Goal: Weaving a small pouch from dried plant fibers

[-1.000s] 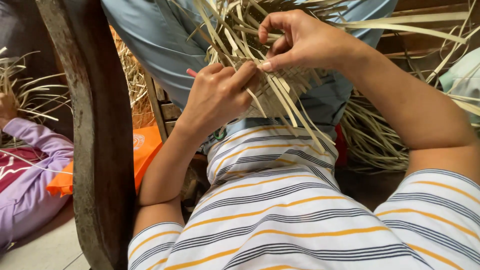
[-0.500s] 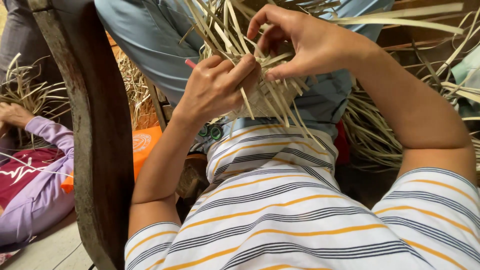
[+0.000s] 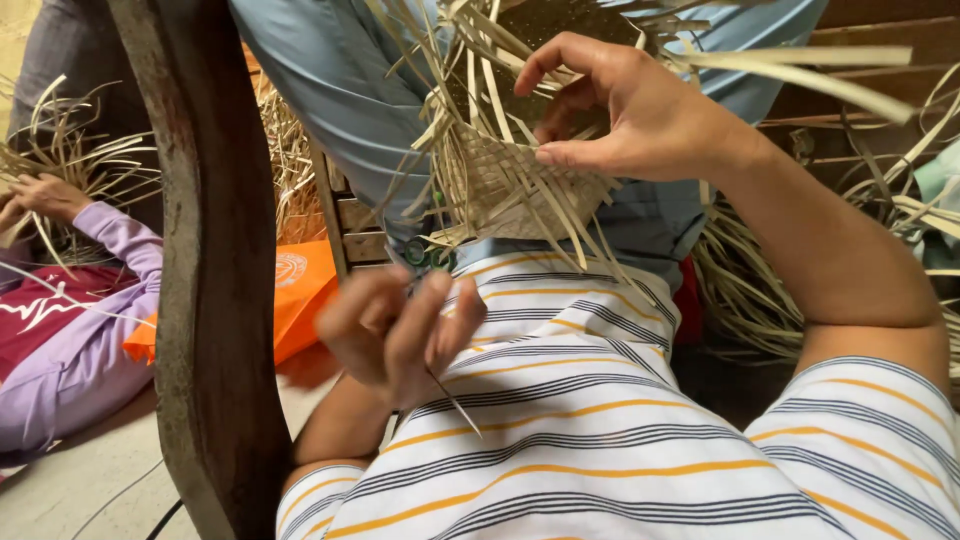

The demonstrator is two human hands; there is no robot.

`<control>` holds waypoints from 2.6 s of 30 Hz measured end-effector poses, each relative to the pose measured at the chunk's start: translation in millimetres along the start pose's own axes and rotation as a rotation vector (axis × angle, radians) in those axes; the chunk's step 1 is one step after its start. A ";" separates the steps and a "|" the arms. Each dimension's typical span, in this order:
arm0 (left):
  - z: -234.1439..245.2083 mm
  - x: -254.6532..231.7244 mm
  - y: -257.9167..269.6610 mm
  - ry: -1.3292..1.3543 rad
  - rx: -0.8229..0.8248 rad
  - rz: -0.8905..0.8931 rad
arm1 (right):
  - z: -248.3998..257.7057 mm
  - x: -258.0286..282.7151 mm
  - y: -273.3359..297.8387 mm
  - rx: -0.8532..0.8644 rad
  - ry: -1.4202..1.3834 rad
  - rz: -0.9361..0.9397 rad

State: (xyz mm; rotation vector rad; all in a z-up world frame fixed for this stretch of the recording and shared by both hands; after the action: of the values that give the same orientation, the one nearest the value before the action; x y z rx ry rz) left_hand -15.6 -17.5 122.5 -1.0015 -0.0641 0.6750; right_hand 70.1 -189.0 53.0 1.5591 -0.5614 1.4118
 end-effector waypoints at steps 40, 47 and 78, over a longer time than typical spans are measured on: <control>-72.6 65.0 2.1 0.438 0.240 0.545 | -47.6 -3.0 23.1 -0.736 0.063 0.455; -83.2 51.2 1.4 0.117 0.326 0.300 | -41.5 -2.9 27.0 -0.664 0.282 0.325; -101.7 51.9 16.4 0.382 0.416 0.528 | -17.3 -16.7 24.2 -0.692 0.122 0.117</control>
State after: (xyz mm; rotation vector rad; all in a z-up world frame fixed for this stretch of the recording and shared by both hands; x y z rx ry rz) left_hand 53.1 -60.0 40.1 -0.7254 0.6717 0.9159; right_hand 37.2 -189.6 43.6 0.8929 -0.9557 1.2038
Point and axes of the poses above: each hand's wrist, its own y-axis away from the middle knuckle, its own z-axis out of the back of the hand, x = y × z, the point moved 7 cm from there along -y, towards the middle knuckle, and after that the axes turned 3 degrees about x, right-handed, at the moved point
